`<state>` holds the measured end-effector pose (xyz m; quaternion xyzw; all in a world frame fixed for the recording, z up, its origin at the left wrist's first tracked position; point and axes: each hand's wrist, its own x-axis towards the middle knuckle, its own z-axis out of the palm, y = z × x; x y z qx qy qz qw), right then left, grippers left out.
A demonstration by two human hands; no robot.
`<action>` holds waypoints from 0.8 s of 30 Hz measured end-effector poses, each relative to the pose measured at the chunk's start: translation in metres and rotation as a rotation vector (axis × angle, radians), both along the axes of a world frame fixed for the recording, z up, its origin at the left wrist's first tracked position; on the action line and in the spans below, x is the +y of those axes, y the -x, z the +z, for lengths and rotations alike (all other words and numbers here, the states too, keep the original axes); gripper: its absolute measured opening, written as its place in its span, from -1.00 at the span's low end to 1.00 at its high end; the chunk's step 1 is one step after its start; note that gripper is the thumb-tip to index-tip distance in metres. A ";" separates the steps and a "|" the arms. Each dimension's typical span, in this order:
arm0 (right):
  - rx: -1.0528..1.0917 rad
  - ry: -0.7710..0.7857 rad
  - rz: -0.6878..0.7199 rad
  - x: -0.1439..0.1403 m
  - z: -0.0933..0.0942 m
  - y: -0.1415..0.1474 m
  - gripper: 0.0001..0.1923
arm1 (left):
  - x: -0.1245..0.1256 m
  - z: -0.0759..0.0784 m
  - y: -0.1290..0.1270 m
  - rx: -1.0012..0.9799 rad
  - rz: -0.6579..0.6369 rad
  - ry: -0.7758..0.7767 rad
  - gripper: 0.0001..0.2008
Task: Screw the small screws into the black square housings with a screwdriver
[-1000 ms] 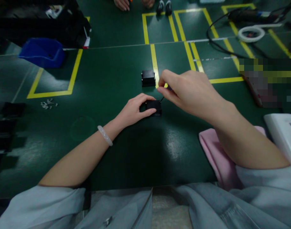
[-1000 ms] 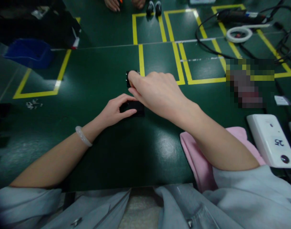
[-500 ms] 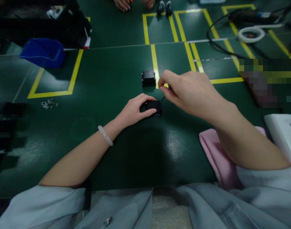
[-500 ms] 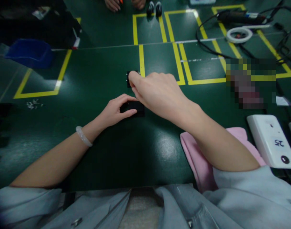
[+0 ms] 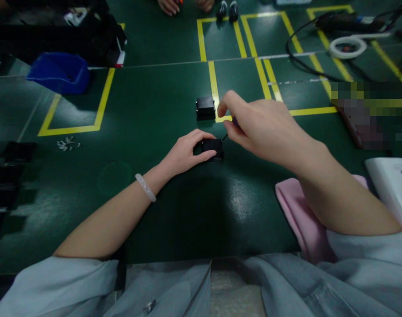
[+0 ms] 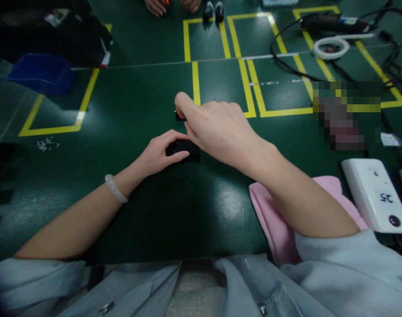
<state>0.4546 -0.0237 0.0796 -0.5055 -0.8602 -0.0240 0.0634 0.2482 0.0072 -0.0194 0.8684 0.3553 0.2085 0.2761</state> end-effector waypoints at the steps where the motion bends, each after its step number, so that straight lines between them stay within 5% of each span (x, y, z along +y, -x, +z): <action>1: 0.025 0.009 0.009 -0.001 0.000 0.000 -0.62 | 0.000 0.000 0.000 0.002 0.000 0.005 -0.64; 24: -0.038 0.002 0.004 0.000 -0.001 0.000 -0.61 | 0.000 0.000 0.000 0.010 0.008 0.007 -0.63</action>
